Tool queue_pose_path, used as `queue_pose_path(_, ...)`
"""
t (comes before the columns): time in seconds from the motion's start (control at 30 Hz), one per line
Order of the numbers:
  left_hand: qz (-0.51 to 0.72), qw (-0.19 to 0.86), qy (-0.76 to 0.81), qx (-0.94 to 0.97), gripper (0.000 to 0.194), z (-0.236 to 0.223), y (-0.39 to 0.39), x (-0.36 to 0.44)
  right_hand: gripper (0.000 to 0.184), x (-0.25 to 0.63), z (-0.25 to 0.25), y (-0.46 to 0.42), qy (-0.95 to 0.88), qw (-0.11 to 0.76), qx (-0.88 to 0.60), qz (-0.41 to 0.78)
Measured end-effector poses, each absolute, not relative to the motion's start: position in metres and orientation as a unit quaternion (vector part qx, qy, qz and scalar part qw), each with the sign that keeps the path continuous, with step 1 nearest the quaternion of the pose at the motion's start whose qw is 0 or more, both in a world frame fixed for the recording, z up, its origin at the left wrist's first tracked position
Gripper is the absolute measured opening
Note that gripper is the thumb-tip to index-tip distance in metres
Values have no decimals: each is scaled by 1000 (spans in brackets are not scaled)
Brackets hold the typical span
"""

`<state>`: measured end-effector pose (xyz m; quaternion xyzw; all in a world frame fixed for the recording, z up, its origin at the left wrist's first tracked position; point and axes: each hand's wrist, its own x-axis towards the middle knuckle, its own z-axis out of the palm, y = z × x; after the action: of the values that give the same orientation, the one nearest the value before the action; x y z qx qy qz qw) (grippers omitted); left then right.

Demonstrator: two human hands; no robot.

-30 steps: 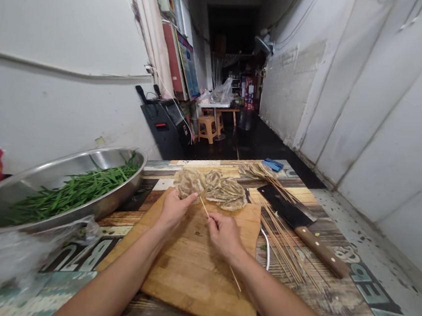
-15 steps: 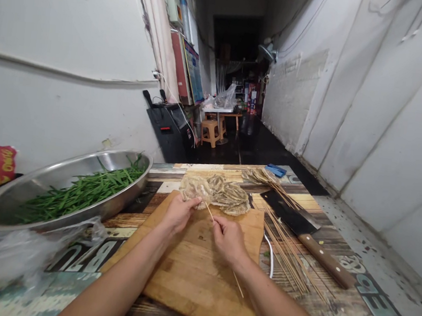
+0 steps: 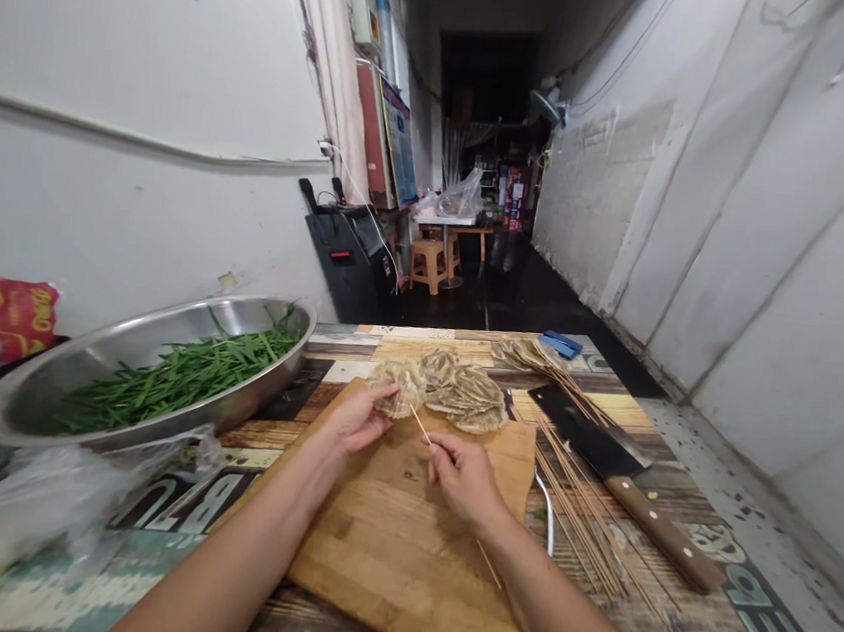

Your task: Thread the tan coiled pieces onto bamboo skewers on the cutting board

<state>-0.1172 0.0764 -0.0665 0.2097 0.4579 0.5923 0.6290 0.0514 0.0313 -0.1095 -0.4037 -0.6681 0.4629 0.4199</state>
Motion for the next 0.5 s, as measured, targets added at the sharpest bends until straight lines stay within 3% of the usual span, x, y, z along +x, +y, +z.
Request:
queue_pose_path(0.33, 558, 686, 443, 149, 12, -58, 77, -120, 49, 57, -100, 34, -618, 386, -372, 575)
queue_pose_path(0.5, 579, 656, 449, 182, 13, -68, 80, -120, 45, 57, -101, 34, -649, 398, -383, 523)
